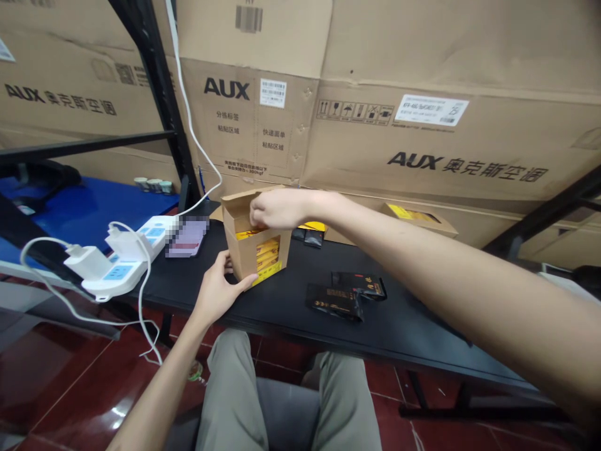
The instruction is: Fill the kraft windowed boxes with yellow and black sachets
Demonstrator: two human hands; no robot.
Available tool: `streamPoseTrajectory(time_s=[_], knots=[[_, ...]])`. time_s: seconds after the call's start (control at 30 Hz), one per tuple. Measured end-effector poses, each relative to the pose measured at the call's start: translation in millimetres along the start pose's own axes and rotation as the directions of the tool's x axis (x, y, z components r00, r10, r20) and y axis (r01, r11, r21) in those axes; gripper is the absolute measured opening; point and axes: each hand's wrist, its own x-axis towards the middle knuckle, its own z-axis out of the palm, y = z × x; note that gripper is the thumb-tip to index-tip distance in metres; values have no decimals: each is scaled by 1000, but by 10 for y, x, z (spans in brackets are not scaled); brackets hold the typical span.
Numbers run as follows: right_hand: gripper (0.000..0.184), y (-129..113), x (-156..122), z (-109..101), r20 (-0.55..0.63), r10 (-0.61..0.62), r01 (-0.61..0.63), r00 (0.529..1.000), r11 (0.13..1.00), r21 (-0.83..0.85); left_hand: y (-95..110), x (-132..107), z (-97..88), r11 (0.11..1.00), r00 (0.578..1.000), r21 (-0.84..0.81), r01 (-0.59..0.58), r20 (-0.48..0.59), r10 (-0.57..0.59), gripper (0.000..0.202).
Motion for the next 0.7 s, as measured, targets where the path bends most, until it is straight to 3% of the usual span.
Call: streamPoseTrajectory(time_s=[0.13, 0.23, 0.3, 0.37, 0.47, 0.53, 0.7], knots=[[31, 207, -277, -164, -341, 42, 38, 939, 974, 224, 21, -2, -5, 1000, 1000, 21, -4, -6, 5, 67], [30, 479, -373, -178, -491, 145, -36, 859, 974, 225, 26, 0, -15, 1000, 1000, 22, -2, -8, 3, 68], [30, 692, -353, -81, -540, 207, -136, 816, 976, 169, 28, 3, -21, 1000, 1000, 22, 2, -4, -2, 68], [29, 903, -274, 109, -511, 259, -252, 820, 964, 83, 33, 8, -25, 1000, 1000, 15, 8, 3, -8, 68], [34, 1161, -104, 505, -236, 397, -421, 887, 905, -61, 46, 15, -23, 1000, 1000, -17, 22, 17, -21, 69], [38, 1281, 1, 781, -124, 453, -466, 883, 879, -103, 56, 19, -21, 999, 999, -34, 30, 22, -29, 68], [52, 1493, 156, 1295, -82, 495, -501, 865, 848, -174, 66, 29, -16, 999, 1000, -35, 29, 1, -29, 67]])
